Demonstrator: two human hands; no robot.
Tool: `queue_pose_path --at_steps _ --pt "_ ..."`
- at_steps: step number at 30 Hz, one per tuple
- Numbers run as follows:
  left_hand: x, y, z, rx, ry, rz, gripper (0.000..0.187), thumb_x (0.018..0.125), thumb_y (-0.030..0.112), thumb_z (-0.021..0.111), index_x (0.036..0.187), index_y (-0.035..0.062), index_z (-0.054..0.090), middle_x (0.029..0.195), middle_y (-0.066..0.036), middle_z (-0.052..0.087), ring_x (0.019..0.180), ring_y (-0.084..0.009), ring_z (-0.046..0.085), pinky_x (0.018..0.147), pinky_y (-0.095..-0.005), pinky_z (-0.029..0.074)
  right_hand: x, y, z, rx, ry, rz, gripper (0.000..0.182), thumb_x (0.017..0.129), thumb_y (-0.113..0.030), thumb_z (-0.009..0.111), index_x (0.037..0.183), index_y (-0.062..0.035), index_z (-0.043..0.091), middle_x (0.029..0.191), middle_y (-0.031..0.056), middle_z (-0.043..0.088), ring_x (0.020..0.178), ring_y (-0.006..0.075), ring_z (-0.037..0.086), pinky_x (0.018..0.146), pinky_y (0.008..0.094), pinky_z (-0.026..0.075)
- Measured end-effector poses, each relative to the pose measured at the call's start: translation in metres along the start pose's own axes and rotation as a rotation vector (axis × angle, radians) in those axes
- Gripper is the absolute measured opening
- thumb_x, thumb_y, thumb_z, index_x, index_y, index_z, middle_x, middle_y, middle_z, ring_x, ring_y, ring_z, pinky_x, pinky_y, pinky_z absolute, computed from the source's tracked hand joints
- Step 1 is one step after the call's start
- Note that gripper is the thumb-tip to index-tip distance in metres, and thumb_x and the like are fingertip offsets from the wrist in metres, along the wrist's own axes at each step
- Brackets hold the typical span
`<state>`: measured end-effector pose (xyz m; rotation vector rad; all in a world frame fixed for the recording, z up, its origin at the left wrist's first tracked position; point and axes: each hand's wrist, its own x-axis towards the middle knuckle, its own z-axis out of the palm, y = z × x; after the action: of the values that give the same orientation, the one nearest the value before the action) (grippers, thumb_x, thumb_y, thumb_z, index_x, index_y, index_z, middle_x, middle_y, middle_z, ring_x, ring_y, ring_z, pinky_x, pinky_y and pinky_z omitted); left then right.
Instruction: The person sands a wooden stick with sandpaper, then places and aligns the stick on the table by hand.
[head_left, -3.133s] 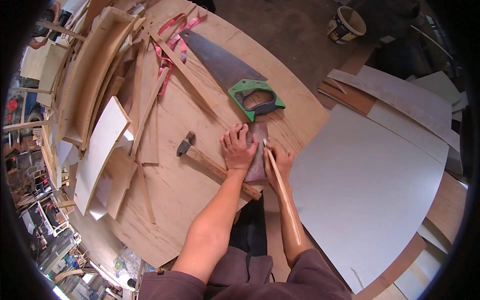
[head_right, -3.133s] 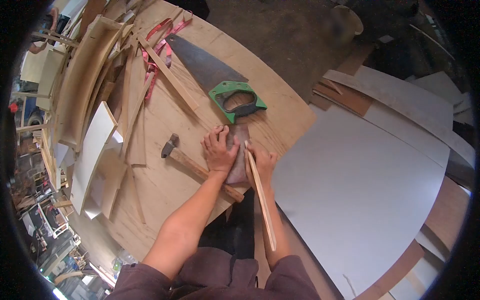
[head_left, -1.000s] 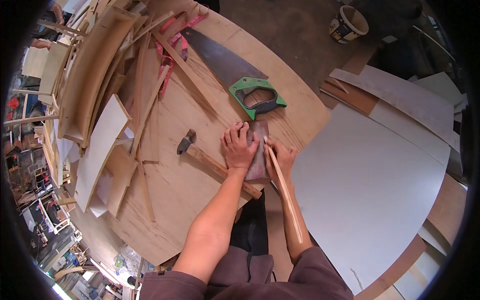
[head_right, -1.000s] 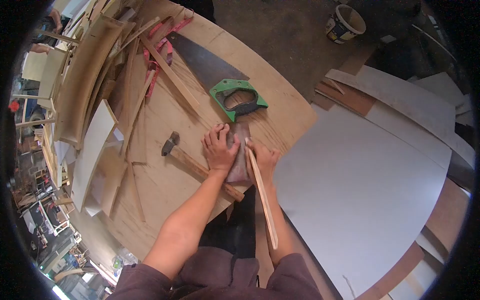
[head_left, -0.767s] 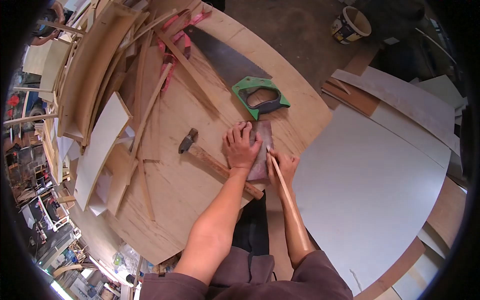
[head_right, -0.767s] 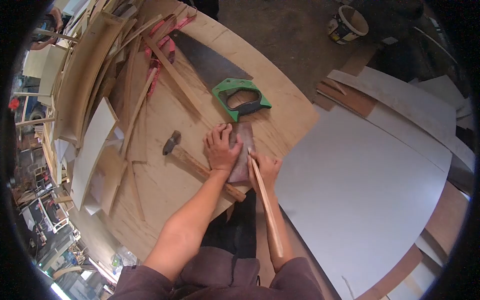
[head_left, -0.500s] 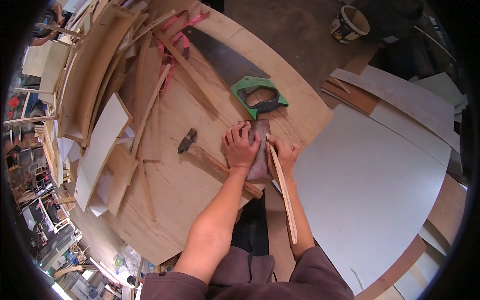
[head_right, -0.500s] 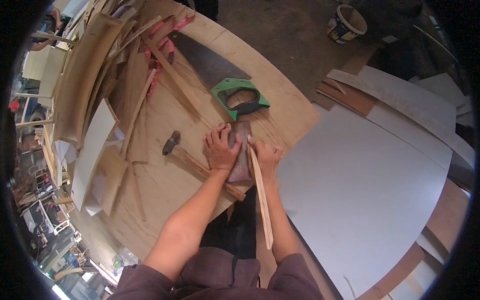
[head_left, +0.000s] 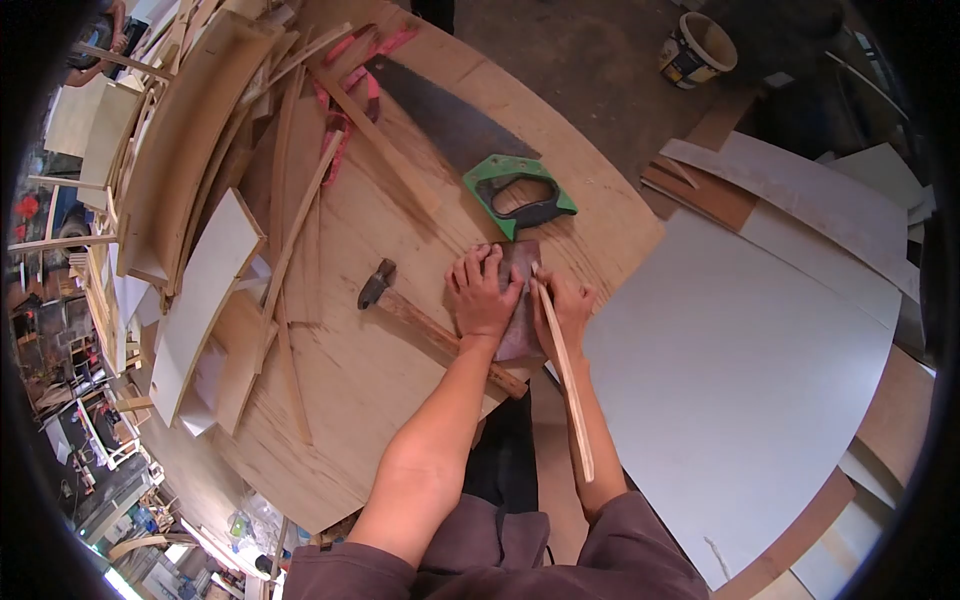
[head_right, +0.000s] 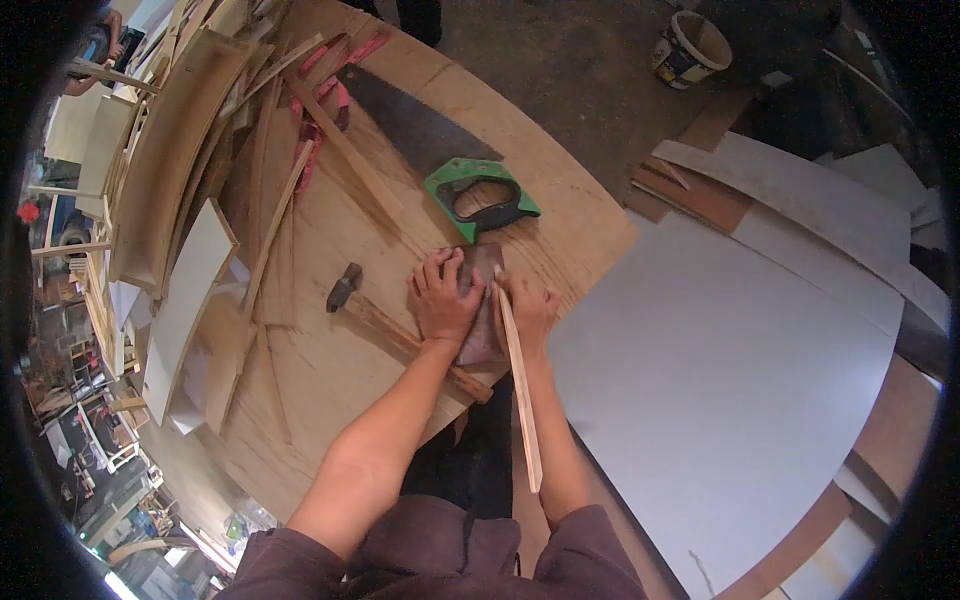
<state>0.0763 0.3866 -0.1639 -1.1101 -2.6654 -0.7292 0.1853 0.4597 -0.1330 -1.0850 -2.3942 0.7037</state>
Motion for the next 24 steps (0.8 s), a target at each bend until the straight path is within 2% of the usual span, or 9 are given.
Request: queue_pose_path --at_steps 3,5,12,15,19,21,24 --pt "0.0 0.002 -0.001 -0.027 -0.016 -0.027 0.035 0.082 0.031 0.074 0.112 0.0133 0.069 0.12 -0.005 0.06 0.115 -0.0283 0.054 0.103 -0.0461 0.04 -0.042 0.001 -0.01 0.034 0.031 -0.013 0.015 0.092 -0.02 0.072 0.105 -0.0132 0.071 0.084 0.0022 0.067 0.078 0.0212 0.061 0.082 0.0388 0.033" --pt "-0.002 0.0 0.003 0.015 0.012 -0.005 0.035 0.083 0.031 0.073 0.112 0.0131 0.07 0.12 -0.005 0.06 0.116 -0.028 0.054 0.104 -0.0462 0.04 -0.06 -0.001 -0.018 -0.006 -0.074 0.037 0.012 0.094 -0.016 0.072 0.104 -0.0099 0.068 0.09 0.0053 0.072 0.081 0.0223 0.063 0.083 0.039 0.031" --pt "-0.002 0.0 0.003 0.004 -0.018 -0.019 0.036 0.083 0.032 0.073 0.114 0.0135 0.069 0.12 -0.005 0.06 0.117 -0.0281 0.053 0.104 -0.0469 0.039 -0.007 0.006 0.007 -0.003 -0.025 -0.016 0.014 0.095 -0.02 0.07 0.106 -0.0102 0.069 0.089 0.0048 0.07 0.083 0.022 0.062 0.086 0.0404 0.031" --pt "0.0 -0.001 -0.001 -0.018 -0.034 -0.015 0.037 0.083 0.032 0.073 0.114 0.0136 0.069 0.12 -0.005 0.06 0.116 -0.0283 0.054 0.104 -0.0472 0.04 -0.003 -0.002 0.005 0.003 -0.039 0.03 0.015 0.096 -0.02 0.07 0.107 -0.0104 0.069 0.09 0.0053 0.07 0.084 0.0222 0.062 0.086 0.0404 0.031" --pt "-0.002 0.0 0.002 -0.024 -0.021 -0.025 0.038 0.083 0.032 0.073 0.116 0.0135 0.068 0.121 -0.005 0.06 0.116 -0.0282 0.054 0.104 -0.0474 0.04 -0.051 -0.002 -0.01 0.006 -0.066 0.055 0.014 0.096 -0.019 0.07 0.106 -0.0104 0.069 0.09 0.0055 0.07 0.084 0.0224 0.062 0.087 0.04 0.031" --pt "-0.001 -0.001 0.002 -0.006 -0.004 -0.029 0.039 0.083 0.032 0.073 0.117 0.0134 0.068 0.121 -0.005 0.06 0.117 -0.0282 0.054 0.104 -0.0475 0.039 -0.06 -0.005 -0.018 0.017 -0.091 0.106 0.017 0.095 -0.025 0.07 0.107 -0.0132 0.071 0.089 0.0028 0.07 0.084 0.0236 0.063 0.087 0.0419 0.034" --pt "-0.003 0.001 -0.001 -0.062 -0.048 -0.052 0.039 0.084 0.031 0.073 0.117 0.0134 0.068 0.121 -0.005 0.06 0.118 -0.0283 0.053 0.104 -0.0475 0.039 -0.037 0.001 -0.007 0.006 -0.033 0.002 0.013 0.096 -0.02 0.07 0.105 -0.0099 0.069 0.089 0.0064 0.07 0.083 0.0229 0.062 0.086 0.0397 0.031"
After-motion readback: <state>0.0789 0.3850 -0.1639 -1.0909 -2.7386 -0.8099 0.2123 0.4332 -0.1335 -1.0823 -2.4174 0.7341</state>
